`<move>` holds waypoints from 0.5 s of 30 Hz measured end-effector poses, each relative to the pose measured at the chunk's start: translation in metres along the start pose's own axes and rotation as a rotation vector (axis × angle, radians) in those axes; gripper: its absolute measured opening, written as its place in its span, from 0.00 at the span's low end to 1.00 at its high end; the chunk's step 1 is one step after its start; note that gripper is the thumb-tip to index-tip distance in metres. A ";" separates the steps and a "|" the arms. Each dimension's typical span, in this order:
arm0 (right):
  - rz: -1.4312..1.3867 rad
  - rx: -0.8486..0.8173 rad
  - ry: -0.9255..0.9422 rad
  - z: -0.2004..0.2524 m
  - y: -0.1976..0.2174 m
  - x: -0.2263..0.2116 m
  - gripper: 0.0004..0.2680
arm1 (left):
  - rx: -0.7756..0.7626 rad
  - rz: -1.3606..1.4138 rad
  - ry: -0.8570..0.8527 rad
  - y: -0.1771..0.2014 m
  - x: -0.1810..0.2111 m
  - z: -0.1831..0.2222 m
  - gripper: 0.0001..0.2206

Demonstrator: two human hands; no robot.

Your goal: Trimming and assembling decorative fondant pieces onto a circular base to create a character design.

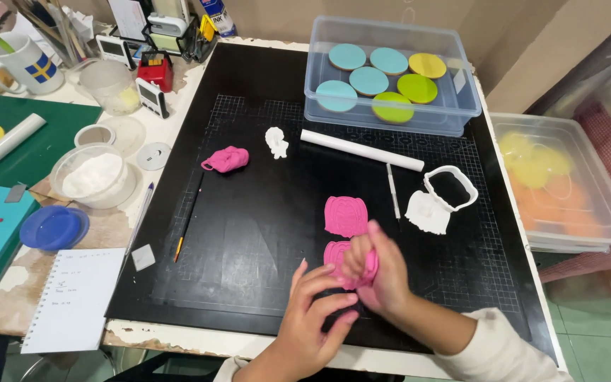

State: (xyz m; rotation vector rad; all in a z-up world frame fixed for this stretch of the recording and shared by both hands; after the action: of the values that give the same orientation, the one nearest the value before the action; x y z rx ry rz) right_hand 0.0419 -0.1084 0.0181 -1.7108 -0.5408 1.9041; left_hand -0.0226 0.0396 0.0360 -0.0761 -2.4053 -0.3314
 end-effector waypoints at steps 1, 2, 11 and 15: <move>0.002 -0.002 -0.001 -0.022 0.002 -0.013 0.25 | 0.003 0.000 0.000 0.005 -0.004 0.000 0.11; 0.291 -0.074 0.211 -0.041 0.000 -0.034 0.23 | 0.118 0.053 -0.016 0.013 -0.006 0.000 0.07; 1.698 -0.554 0.131 -0.162 -0.054 -0.065 0.14 | 0.093 0.391 0.053 0.039 0.003 -0.020 0.25; 1.962 -0.740 0.335 -0.222 -0.044 -0.050 0.10 | -0.292 0.649 -0.013 0.050 0.032 -0.039 0.20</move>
State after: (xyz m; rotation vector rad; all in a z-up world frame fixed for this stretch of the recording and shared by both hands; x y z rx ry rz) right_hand 0.2704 -0.1152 0.0567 -3.5963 1.3054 2.2559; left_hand -0.0145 0.0771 0.0966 -0.9632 -2.1791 -0.3656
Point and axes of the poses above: each hand's wrist, its own z-axis away from the middle knuckle, its own y-axis out of the back of the hand, x = y × z, the point moved 4 cm from there along -z, towards the middle knuckle, and after that the axes turned 7 degrees about z, right-handed, at the moved point
